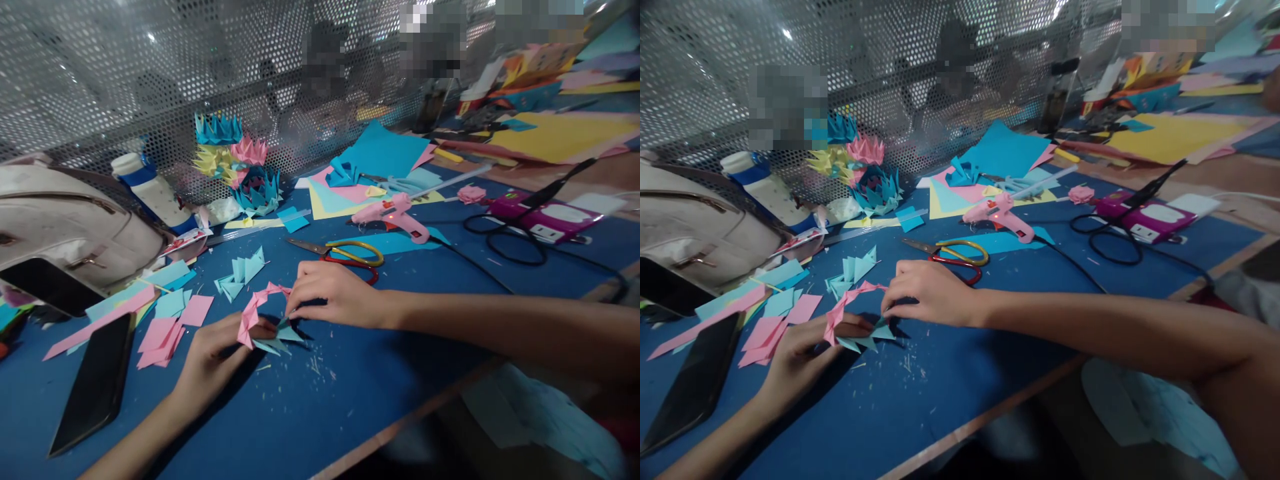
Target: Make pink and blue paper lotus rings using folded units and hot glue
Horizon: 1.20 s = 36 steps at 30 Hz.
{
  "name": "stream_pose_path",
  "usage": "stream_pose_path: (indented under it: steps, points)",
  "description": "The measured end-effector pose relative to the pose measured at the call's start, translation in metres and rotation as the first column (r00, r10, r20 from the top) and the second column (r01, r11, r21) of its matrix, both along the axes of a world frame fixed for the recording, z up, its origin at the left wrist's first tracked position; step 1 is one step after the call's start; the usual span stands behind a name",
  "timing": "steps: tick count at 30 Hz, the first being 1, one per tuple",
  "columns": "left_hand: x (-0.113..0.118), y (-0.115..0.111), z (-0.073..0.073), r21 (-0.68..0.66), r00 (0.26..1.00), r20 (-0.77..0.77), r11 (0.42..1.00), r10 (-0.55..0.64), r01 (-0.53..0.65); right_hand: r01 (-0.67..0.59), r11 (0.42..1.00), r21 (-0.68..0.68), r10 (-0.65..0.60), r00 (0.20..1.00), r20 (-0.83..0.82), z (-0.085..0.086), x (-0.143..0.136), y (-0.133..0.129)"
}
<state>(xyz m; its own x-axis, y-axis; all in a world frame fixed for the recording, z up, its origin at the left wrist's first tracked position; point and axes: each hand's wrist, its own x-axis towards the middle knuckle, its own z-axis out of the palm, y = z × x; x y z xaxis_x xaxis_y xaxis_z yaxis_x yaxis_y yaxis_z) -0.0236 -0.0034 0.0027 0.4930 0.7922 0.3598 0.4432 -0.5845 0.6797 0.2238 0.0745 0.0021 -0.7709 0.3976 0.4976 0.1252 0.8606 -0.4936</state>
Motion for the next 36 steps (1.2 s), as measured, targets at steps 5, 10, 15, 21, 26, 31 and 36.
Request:
stream_pose_path:
  steps: [5, 10, 15, 21, 26, 31, 36]
  points:
    - [0.0, 0.002, 0.0, 0.123, 0.991, -0.102, 0.988, -0.081, 0.094, -0.093, 0.985, 0.148, 0.081, 0.993, 0.09, -0.005, 0.003, 0.005]
    - [-0.003, 0.002, -0.003, 0.172, 0.978, -0.163, 0.972, -0.133, 0.161, -0.145, 0.929, 0.341, 0.089, 0.981, 0.175, -0.004, 0.006, 0.006]
    - [-0.003, 0.001, -0.005, 0.2, 0.973, -0.183, 0.963, -0.143, 0.179, -0.169, 0.914, 0.368, 0.109, 0.978, 0.178, -0.002, 0.006, 0.007]
    - [-0.003, 0.001, -0.006, 0.214, 0.963, -0.236, 0.96, -0.127, 0.179, -0.181, 0.908, 0.377, 0.11, 0.973, 0.202, -0.002, 0.006, 0.008]
    - [-0.003, 0.002, -0.01, 0.233, 0.961, -0.255, 0.958, -0.104, 0.165, -0.219, 0.901, 0.374, 0.129, 0.96, 0.25, 0.001, 0.005, 0.008]
    - [0.0, 0.004, -0.012, 0.238, 0.977, -0.2, 0.963, -0.076, 0.124, -0.308, 0.893, 0.329, 0.26, 0.948, 0.182, 0.008, 0.007, 0.014]
    - [-0.001, 0.005, -0.012, 0.108, 0.991, -0.107, 0.99, -0.076, 0.087, -0.141, 0.989, 0.037, 0.139, 0.989, 0.059, 0.012, 0.015, 0.027]
